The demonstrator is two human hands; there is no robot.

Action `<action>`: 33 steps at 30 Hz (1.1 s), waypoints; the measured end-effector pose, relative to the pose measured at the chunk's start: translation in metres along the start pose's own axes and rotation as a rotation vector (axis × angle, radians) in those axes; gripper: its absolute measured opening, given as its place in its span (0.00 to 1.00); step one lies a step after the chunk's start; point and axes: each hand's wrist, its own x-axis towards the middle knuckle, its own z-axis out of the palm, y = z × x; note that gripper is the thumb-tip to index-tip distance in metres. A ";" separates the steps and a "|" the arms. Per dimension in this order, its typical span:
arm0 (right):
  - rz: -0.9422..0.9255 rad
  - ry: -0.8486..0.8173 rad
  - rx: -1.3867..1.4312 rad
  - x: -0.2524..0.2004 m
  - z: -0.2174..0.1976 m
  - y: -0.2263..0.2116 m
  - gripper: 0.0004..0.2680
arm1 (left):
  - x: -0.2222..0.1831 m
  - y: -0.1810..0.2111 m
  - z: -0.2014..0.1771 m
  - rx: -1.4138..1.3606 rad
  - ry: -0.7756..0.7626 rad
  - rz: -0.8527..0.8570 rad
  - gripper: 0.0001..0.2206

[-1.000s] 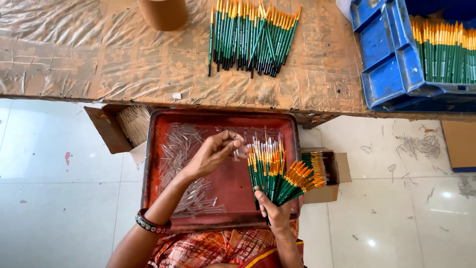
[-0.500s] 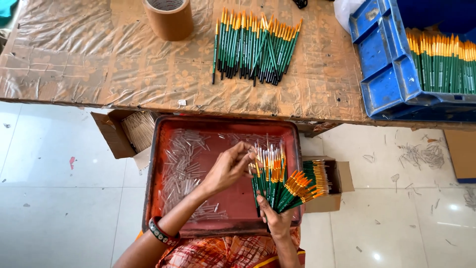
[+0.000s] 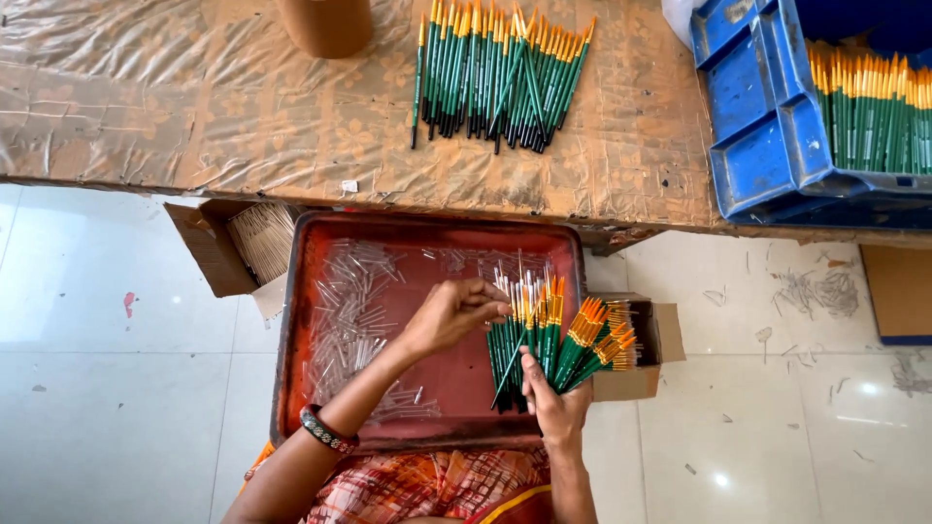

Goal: Applying plastic sleeves to paintbrush bristles and bundling them for packaging.

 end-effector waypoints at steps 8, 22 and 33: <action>0.038 -0.075 0.192 -0.011 -0.002 0.020 0.06 | 0.006 0.050 -0.021 -0.577 -0.136 -0.065 0.15; -0.193 -0.049 -0.137 -0.004 0.007 0.027 0.06 | -0.003 0.036 0.001 -0.239 -0.049 -0.078 0.11; -0.102 -0.075 0.069 0.007 0.008 -0.004 0.10 | 0.000 -0.014 0.002 0.177 0.015 0.043 0.10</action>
